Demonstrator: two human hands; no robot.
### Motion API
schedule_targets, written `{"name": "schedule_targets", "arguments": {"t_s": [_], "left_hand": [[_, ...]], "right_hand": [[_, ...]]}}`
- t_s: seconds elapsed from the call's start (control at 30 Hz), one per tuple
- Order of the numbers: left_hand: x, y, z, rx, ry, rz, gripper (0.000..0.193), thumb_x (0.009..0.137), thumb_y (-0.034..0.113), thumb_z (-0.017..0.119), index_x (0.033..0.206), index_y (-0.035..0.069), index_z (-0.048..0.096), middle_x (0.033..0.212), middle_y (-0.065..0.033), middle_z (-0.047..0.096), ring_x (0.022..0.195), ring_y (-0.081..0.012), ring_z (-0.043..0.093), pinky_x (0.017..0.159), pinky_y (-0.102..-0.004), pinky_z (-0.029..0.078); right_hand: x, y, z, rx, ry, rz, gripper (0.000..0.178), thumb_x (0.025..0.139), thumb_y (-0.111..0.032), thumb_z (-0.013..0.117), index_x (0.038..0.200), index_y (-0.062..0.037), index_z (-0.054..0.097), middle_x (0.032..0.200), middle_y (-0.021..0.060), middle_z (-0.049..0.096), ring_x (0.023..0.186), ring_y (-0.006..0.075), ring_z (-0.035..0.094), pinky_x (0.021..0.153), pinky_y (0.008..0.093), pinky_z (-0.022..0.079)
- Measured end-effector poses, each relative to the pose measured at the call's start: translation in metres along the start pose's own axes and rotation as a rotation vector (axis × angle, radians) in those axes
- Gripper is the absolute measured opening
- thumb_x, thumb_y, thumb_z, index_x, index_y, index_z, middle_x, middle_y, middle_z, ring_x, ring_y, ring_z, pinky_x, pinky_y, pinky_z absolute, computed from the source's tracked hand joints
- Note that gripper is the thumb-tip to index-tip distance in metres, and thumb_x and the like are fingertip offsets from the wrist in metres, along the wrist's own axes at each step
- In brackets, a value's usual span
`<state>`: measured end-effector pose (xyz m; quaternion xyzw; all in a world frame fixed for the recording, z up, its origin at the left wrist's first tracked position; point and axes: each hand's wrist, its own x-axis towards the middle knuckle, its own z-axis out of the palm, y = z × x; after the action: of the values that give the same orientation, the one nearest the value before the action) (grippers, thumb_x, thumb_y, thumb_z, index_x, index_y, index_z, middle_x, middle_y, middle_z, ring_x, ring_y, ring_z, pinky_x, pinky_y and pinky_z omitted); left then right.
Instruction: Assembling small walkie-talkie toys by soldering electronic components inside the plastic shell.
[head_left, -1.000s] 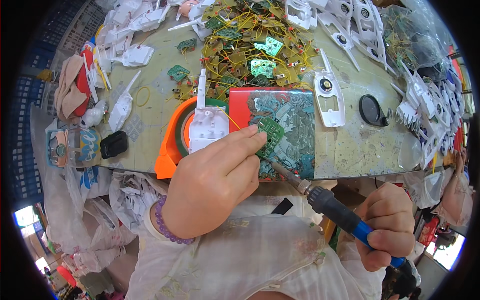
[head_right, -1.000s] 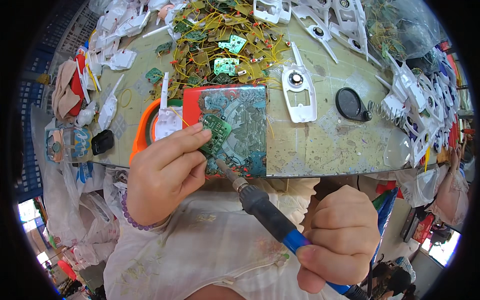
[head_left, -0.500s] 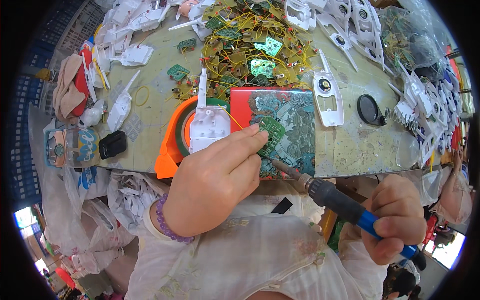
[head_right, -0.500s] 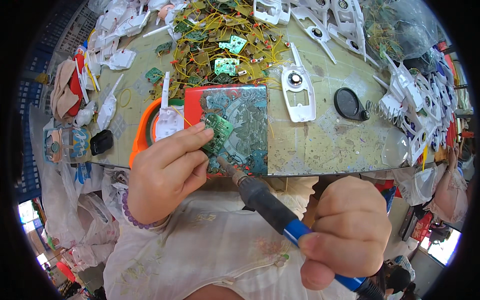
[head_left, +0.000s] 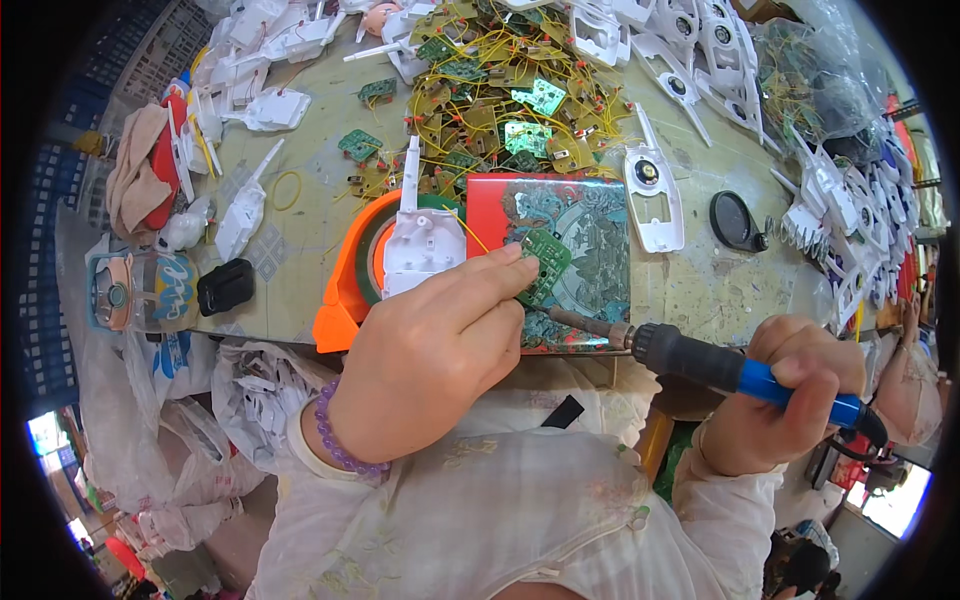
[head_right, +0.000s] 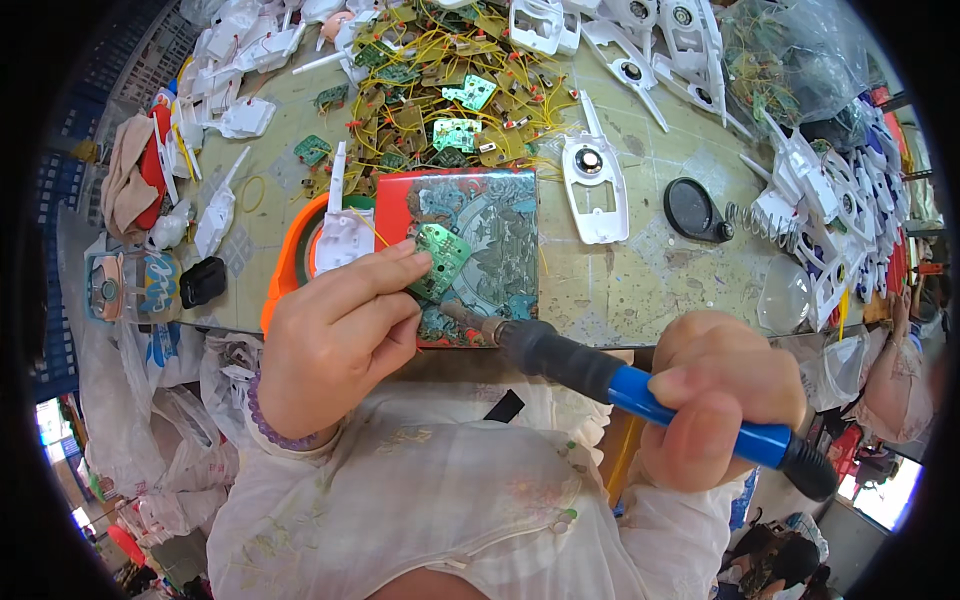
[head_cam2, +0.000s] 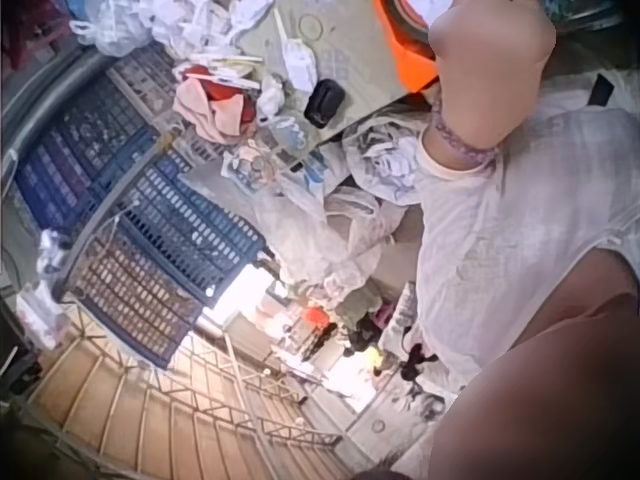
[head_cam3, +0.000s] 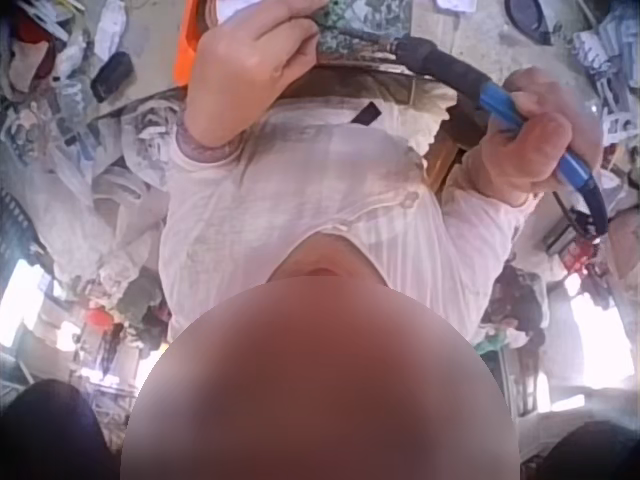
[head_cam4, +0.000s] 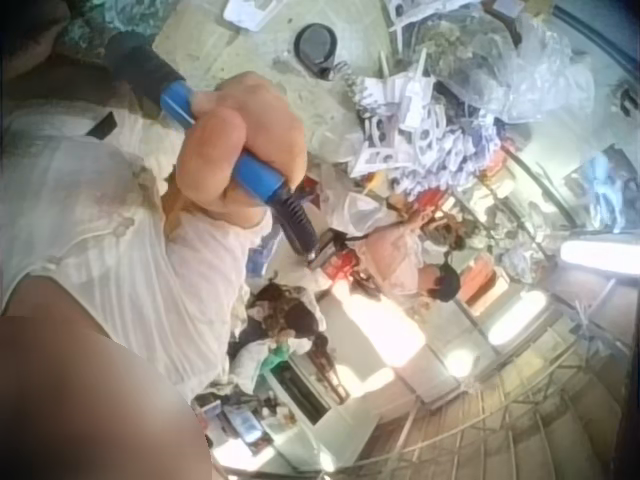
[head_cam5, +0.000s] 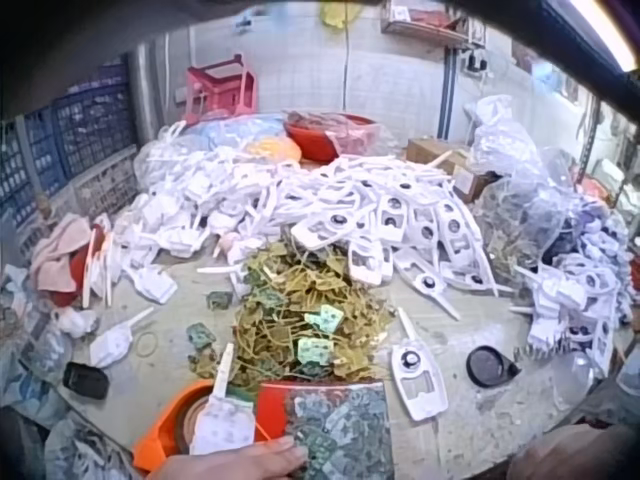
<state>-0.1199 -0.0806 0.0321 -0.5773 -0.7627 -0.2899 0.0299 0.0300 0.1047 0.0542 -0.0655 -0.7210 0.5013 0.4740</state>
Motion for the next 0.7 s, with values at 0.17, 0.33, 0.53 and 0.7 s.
{"name": "schedule_targets", "arguments": {"t_s": [0.17,0.33,0.53,0.7], "left_hand": [[-0.001,-0.001,0.0,-0.02,0.008,-0.009,0.014,0.069,0.003,0.068,0.08,-0.001,0.06,0.107,-0.0111,0.063,0.102,-0.0258,0.064,0.076,-0.0321,0.055],[-0.002,-0.003,-0.001,-0.031,0.006,-0.01,0.015,0.068,0.003,0.068,0.08,-0.001,0.06,0.107,-0.0112,0.063,0.102,-0.0262,0.063,0.077,-0.0322,0.054],[0.0,-0.003,-0.003,-0.035,0.002,-0.008,0.015,0.068,0.003,0.068,0.08,-0.001,0.06,0.108,-0.0115,0.063,0.102,-0.0265,0.063,0.078,-0.0328,0.054],[0.001,-0.002,-0.002,-0.035,0.004,-0.02,0.015,0.068,0.003,0.069,0.08,-0.001,0.06,0.107,-0.0113,0.063,0.102,-0.0265,0.063,0.077,-0.033,0.054]], "right_hand": [[-0.017,0.02,-0.01,0.114,-0.067,-0.132,0.033,0.092,-0.034,0.057,0.082,-0.0042,0.046,0.056,0.004,0.046,0.04,0.0134,0.039,0.036,0.0277,0.029],[-0.031,0.029,-0.017,0.146,-0.045,-0.39,0.033,0.094,-0.037,0.052,0.083,-0.0062,0.046,0.055,0.0018,0.045,0.039,0.0133,0.04,0.035,0.0274,0.029],[-0.038,0.029,-0.015,0.126,-0.051,-0.495,0.033,0.093,-0.038,0.053,0.083,-0.0072,0.048,0.057,0.0008,0.046,0.041,0.012,0.041,0.035,0.0263,0.03],[-0.041,0.03,-0.016,0.106,-0.168,-0.537,0.032,0.091,-0.037,0.058,0.086,-0.0068,0.051,0.059,0.0017,0.05,0.043,0.0127,0.046,0.036,0.0251,0.036]]}}
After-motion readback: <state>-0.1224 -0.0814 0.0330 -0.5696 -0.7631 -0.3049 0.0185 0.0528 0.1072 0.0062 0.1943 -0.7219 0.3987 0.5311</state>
